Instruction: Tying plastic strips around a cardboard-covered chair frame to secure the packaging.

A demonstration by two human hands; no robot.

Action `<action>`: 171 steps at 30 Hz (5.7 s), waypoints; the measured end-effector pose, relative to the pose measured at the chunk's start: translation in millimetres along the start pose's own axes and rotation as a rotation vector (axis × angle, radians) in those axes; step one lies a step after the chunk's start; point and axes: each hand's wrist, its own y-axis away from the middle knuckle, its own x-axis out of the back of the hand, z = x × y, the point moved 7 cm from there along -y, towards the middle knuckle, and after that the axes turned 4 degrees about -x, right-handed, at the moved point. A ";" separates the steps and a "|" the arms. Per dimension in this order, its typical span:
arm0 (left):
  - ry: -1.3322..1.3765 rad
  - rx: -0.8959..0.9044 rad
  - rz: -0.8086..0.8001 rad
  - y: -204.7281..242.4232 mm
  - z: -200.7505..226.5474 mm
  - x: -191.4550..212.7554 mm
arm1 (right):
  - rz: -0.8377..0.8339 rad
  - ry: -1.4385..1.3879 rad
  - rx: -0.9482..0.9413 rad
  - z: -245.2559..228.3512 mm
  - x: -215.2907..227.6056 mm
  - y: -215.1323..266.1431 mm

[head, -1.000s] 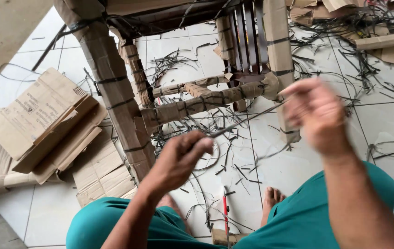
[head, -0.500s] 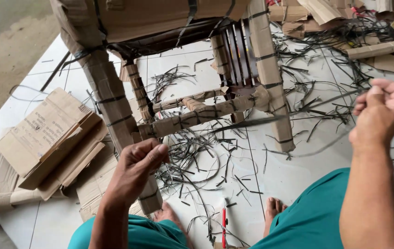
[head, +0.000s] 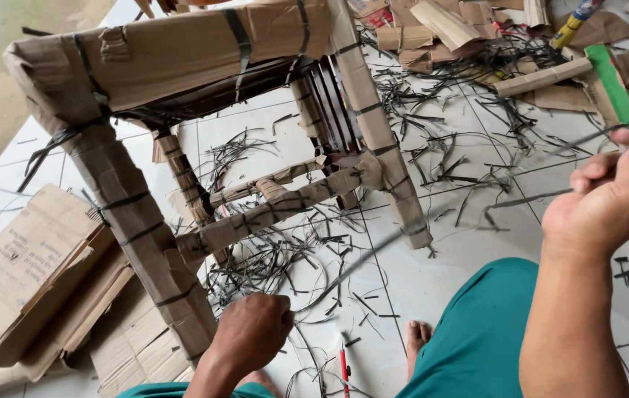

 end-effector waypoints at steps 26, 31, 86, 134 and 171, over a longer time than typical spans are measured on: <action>1.747 -0.259 0.447 17.7 16.5 64.7 | -2.238 0.796 -0.689 71.3 -72.7 308.2; 1.508 -0.271 0.596 21.5 10.2 61.3 | -2.143 0.804 -0.229 90.8 -79.0 291.4; 0.697 -0.333 1.032 43.7 20.9 77.1 | -1.550 0.194 -0.040 16.3 -107.7 282.1; 0.176 0.400 1.400 67.3 -99.0 177.2 | -1.234 0.317 -0.433 73.5 -153.4 286.5; 1.555 0.195 1.506 11.6 -185.8 171.5 | -1.440 0.453 -0.470 76.9 -361.4 355.5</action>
